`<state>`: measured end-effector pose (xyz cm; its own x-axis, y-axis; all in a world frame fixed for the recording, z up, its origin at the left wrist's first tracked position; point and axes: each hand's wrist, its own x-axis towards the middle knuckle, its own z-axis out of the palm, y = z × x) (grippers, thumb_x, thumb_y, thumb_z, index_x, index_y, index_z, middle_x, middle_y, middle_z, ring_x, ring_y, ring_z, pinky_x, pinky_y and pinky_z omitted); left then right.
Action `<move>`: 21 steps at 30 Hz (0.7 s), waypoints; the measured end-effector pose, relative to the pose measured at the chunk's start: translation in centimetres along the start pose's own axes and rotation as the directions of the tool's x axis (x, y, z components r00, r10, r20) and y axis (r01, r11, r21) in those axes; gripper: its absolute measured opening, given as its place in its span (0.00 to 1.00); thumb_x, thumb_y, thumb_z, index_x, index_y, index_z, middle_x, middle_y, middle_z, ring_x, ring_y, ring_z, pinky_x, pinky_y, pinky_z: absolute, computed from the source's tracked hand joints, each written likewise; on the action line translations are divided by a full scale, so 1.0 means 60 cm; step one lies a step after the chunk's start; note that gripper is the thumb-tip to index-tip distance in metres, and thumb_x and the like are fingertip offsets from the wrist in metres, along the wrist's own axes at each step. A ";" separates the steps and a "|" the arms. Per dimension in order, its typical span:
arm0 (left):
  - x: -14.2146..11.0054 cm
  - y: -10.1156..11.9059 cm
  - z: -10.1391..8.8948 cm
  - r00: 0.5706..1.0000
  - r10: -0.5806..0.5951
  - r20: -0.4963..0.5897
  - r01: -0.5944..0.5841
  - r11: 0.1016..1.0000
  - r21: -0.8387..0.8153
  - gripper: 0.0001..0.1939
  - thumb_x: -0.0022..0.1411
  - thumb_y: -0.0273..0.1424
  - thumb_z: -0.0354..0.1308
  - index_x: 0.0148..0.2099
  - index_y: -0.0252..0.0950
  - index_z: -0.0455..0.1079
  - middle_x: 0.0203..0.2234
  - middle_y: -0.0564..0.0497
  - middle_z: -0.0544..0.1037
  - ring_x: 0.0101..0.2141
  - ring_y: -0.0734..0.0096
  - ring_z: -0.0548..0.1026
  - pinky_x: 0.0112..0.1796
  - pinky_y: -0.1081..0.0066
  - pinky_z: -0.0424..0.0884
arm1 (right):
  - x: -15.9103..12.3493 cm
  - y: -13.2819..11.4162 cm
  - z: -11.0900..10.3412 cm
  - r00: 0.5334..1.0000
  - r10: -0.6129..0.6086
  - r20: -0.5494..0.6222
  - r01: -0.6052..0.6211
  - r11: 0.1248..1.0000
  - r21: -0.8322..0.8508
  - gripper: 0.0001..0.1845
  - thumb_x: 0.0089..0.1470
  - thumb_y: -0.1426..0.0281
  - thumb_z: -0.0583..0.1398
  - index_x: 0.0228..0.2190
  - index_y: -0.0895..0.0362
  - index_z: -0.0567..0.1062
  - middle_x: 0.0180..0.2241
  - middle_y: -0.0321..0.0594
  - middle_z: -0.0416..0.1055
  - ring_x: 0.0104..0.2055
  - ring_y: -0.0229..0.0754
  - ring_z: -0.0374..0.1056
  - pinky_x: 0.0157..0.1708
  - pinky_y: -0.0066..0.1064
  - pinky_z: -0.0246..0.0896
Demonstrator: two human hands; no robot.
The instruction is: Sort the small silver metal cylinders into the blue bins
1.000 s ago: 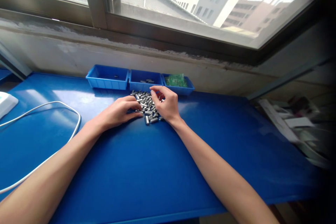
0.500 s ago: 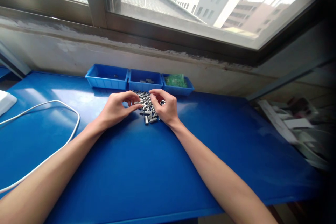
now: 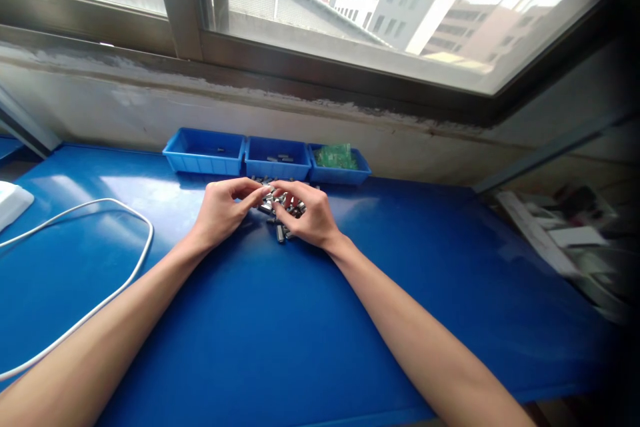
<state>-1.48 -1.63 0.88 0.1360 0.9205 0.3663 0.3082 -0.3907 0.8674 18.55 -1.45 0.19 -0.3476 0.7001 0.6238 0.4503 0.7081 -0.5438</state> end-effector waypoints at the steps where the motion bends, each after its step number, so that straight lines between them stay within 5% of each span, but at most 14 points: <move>1: 0.001 -0.001 0.000 1.000 0.005 0.002 -0.005 1.000 0.003 0.18 0.62 0.45 0.64 0.36 0.34 0.80 0.27 0.50 0.82 0.28 0.70 0.77 0.31 0.74 0.70 | 0.001 0.000 0.000 1.000 -0.005 0.001 0.005 1.000 -0.005 0.14 0.58 0.69 0.63 0.47 0.53 0.77 0.37 0.38 0.79 0.30 0.38 0.71 0.36 0.31 0.70; 10: 0.002 -0.004 0.002 0.994 0.046 0.100 -0.053 0.996 0.075 0.22 0.64 0.48 0.60 0.37 0.34 0.80 0.27 0.50 0.82 0.27 0.70 0.75 0.29 0.74 0.66 | 0.007 0.010 0.009 0.998 -0.051 -0.022 0.052 0.997 0.049 0.08 0.59 0.66 0.65 0.39 0.55 0.81 0.37 0.40 0.81 0.29 0.36 0.71 0.34 0.30 0.69; 15: 0.003 -0.004 -0.003 0.989 0.139 0.044 -0.145 0.967 0.208 0.18 0.68 0.43 0.57 0.44 0.34 0.79 0.34 0.47 0.82 0.32 0.68 0.78 0.36 0.71 0.70 | 0.032 0.018 0.005 0.990 0.083 -0.114 -0.091 0.994 -0.064 0.09 0.60 0.63 0.64 0.38 0.55 0.81 0.36 0.39 0.80 0.29 0.38 0.71 0.33 0.31 0.69; 21: 0.000 -0.010 -0.017 0.870 0.361 0.335 -0.456 0.847 0.272 0.15 0.63 0.41 0.63 0.47 0.38 0.78 0.43 0.45 0.79 0.45 0.61 0.75 0.49 0.63 0.71 | 0.084 0.040 0.000 0.959 0.151 -0.239 -0.230 0.908 -0.350 0.11 0.62 0.67 0.60 0.42 0.56 0.81 0.39 0.42 0.80 0.34 0.43 0.74 0.42 0.35 0.68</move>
<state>-2.62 -1.40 0.69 0.5451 0.6587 0.5187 0.4556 -0.7521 0.4763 17.85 3.78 2.04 -0.0691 0.7563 0.6506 0.7767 0.4500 -0.4407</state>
